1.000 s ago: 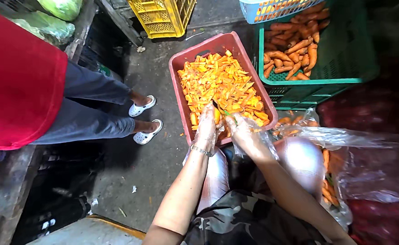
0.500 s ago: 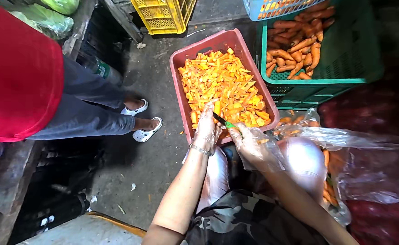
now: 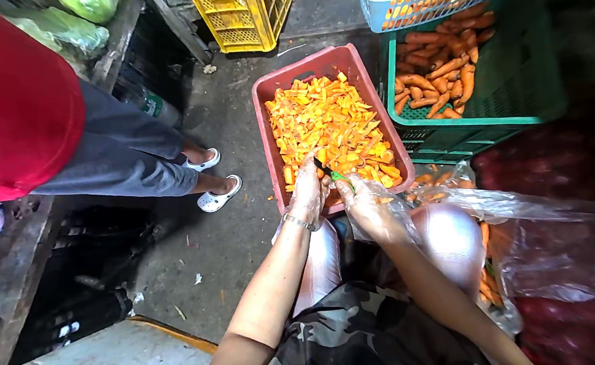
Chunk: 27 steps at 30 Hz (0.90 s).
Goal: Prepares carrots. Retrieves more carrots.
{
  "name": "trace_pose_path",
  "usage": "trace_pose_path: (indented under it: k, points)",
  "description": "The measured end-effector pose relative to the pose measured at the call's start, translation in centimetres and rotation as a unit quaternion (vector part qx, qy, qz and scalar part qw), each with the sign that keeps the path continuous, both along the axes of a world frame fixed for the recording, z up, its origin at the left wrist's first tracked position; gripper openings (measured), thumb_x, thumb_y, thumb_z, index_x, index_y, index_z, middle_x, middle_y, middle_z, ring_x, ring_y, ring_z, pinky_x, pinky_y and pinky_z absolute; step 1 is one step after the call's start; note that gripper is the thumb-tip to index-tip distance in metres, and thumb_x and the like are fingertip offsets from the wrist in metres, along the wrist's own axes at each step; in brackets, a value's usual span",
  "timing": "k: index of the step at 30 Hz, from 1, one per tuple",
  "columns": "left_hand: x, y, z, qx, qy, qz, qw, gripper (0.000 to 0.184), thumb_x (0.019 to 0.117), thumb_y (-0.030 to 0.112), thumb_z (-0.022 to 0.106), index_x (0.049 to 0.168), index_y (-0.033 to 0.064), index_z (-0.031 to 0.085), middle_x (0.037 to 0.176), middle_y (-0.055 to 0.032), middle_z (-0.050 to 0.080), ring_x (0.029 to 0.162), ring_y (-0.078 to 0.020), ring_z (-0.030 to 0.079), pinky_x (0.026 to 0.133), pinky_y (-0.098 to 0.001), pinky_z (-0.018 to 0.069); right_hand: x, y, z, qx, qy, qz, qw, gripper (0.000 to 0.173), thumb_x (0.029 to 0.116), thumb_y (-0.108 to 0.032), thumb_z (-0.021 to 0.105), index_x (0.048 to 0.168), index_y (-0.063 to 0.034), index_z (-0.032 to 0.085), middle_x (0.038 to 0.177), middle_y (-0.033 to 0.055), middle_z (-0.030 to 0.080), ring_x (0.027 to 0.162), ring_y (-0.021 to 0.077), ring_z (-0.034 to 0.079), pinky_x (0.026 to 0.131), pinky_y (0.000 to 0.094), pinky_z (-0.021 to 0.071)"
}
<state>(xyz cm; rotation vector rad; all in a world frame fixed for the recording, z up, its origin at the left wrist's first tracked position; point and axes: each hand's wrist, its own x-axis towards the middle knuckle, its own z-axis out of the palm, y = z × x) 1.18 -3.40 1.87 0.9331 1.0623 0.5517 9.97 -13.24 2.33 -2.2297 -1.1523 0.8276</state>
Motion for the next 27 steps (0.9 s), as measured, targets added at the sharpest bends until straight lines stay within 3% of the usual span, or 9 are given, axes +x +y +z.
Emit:
trace_pose_path:
  k: [3,5,7,12,16,18,21,25,27]
  points:
    - [-0.1,0.0,-0.4,0.013,-0.027,-0.026,0.999,0.033,0.1127,0.041,0.03,0.116,0.0202,0.056,0.07,0.0063,0.048,0.049,-0.0031,0.041,0.046,-0.0169,0.0391,1.1,1.0,-0.2,-0.011,0.022,-0.039,0.999,0.044,0.1105,-0.041,0.042,0.126,-0.0076,0.066,0.111,0.0227,0.07,0.108,0.042,0.067,0.093,0.0642,0.0488]
    - [-0.2,-0.1,-0.5,0.038,-0.046,-0.038,0.998,0.037,0.1135,0.034,0.026,0.131,0.0198,0.055,0.071,0.0057,0.048,0.049,-0.003,0.041,0.046,-0.0166,0.0385,2.6,1.7,-0.7,-0.059,0.034,-0.072,0.995,0.05,0.1109,-0.046,0.036,0.135,-0.0111,0.063,0.125,0.0225,0.067,0.12,0.0431,0.062,0.097,0.0695,0.0449]
    - [-0.1,0.0,-0.5,0.051,-0.056,-0.039,0.996,0.036,0.1132,0.032,0.027,0.135,0.0207,0.053,0.072,0.0053,0.049,0.049,-0.003,0.042,0.046,-0.0165,0.0391,3.4,1.6,-1.0,-0.07,0.024,-0.09,0.993,0.052,0.1108,-0.049,0.033,0.137,-0.0139,0.062,0.129,0.0198,0.067,0.123,0.0405,0.062,0.098,0.07,0.0439]
    - [-0.2,0.0,-0.2,0.056,-0.028,-0.029,0.998,0.037,0.1111,0.036,0.033,0.141,0.0288,0.053,0.076,0.0062,0.051,0.05,-0.0015,0.041,0.046,-0.0158,0.0379,1.6,-1.1,0.8,-0.002,-0.014,0.016,1.0,0.042,0.1094,-0.043,0.042,0.122,-0.0121,0.068,0.102,0.017,0.071,0.101,0.0359,0.069,0.087,0.0611,0.0522]
    - [-0.4,-0.1,0.0,0.063,0.021,-0.029,0.997,0.042,0.1124,0.042,0.026,0.141,0.0336,0.055,0.091,0.0035,0.057,0.061,-0.0035,0.048,0.054,-0.0179,0.0408,0.8,-1.4,0.2,0.017,-0.012,0.037,0.999,0.038,0.1096,-0.038,0.045,0.113,-0.0077,0.068,0.091,0.0159,0.07,0.094,0.0335,0.069,0.085,0.056,0.0519]
    - [-0.4,-0.1,-0.1,0.058,0.035,-0.025,0.997,0.043,0.112,0.047,0.024,0.139,0.0337,0.056,0.083,0.0033,0.053,0.059,-0.0057,0.046,0.053,-0.021,0.0402,0.6,-0.8,0.3,0.002,-0.016,0.029,0.999,0.039,0.1098,-0.039,0.045,0.119,-0.0075,0.067,0.095,0.0178,0.071,0.098,0.0358,0.069,0.089,0.0574,0.0513]
    - [-0.2,-0.2,-0.5,0.054,0.03,-0.027,0.998,0.041,0.1124,0.045,0.024,0.132,0.0265,0.055,0.069,0.0054,0.043,0.051,-0.0051,0.041,0.048,-0.0205,0.0389,0.9,0.7,-0.2,-0.008,-0.023,-0.012,1.0,0.042,0.11,-0.04,0.044,0.126,-0.008,0.066,0.104,0.0207,0.072,0.104,0.04,0.068,0.093,0.061,0.0502]
    - [-0.5,-0.2,-0.7,0.089,-0.001,-0.057,0.994,0.043,0.1133,0.037,0.021,0.139,0.0216,0.051,0.066,0.0055,0.043,0.048,-0.0046,0.039,0.046,-0.0189,0.0381,3.4,2.1,-0.9,-0.052,0.046,-0.091,0.993,0.051,0.1115,-0.046,0.034,0.14,-0.0121,0.06,0.133,0.022,0.065,0.126,0.0419,0.06,0.102,0.0686,0.0431]
    - [-0.6,-0.1,-0.5,0.101,0.0,-0.06,0.993,0.043,0.1127,0.037,0.023,0.143,0.0242,0.05,0.077,0.0044,0.051,0.055,-0.0042,0.044,0.051,-0.0187,0.0405,4.0,1.7,-1.3,-0.026,0.127,-0.109,0.985,0.051,0.1128,-0.043,0.029,0.139,-0.0105,0.059,0.13,0.021,0.064,0.12,0.0377,0.062,0.1,0.0637,0.0455]
